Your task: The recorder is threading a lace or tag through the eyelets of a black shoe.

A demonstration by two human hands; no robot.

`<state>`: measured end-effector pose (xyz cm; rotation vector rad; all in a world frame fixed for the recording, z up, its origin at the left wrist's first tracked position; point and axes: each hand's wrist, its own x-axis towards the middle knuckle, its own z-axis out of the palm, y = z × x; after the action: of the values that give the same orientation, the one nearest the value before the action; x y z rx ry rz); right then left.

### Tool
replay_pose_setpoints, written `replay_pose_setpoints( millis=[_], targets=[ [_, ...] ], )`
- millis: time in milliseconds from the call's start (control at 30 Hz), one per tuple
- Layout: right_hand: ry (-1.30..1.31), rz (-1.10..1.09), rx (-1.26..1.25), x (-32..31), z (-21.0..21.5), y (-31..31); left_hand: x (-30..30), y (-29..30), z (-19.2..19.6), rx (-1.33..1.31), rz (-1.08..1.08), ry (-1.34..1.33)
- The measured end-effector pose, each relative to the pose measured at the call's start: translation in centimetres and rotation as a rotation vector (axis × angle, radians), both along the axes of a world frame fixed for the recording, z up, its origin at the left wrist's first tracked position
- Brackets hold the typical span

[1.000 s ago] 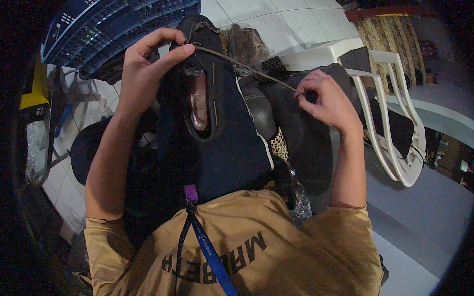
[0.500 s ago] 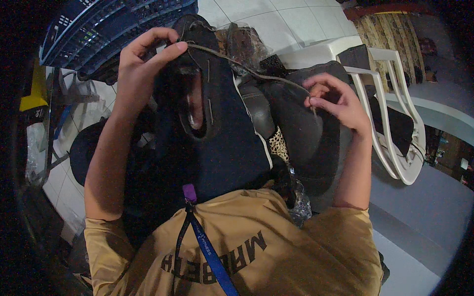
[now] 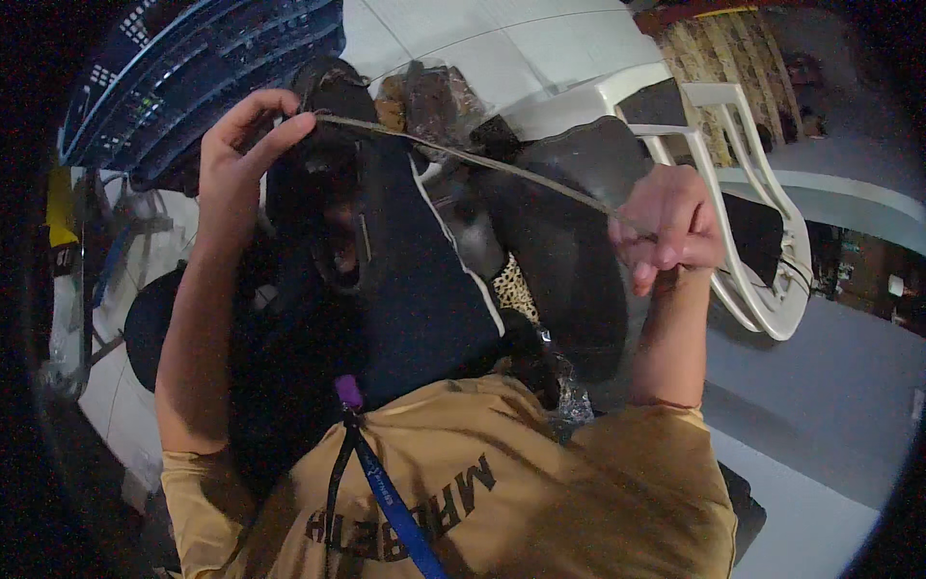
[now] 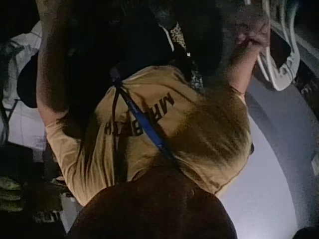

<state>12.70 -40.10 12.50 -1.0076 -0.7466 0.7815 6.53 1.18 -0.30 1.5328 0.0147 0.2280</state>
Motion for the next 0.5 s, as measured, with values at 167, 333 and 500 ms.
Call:
replay_pose_setpoints(
  millis=[167,333,500],
  targets=[
    [0.0,0.039,-0.009,-0.36,0.72,0.03,0.07,-0.1,-0.18,-0.007,-0.008,0.018],
    [-0.096,-0.016,0.008,-0.44,0.78,-0.27,0.19,-0.32,-0.09,-0.016,-0.026,-0.003],
    [-0.154,-0.061,-0.024,-0.57,1.06,-0.32,0.29,-0.1,-0.56,-0.017,-0.016,0.001]
  ],
)
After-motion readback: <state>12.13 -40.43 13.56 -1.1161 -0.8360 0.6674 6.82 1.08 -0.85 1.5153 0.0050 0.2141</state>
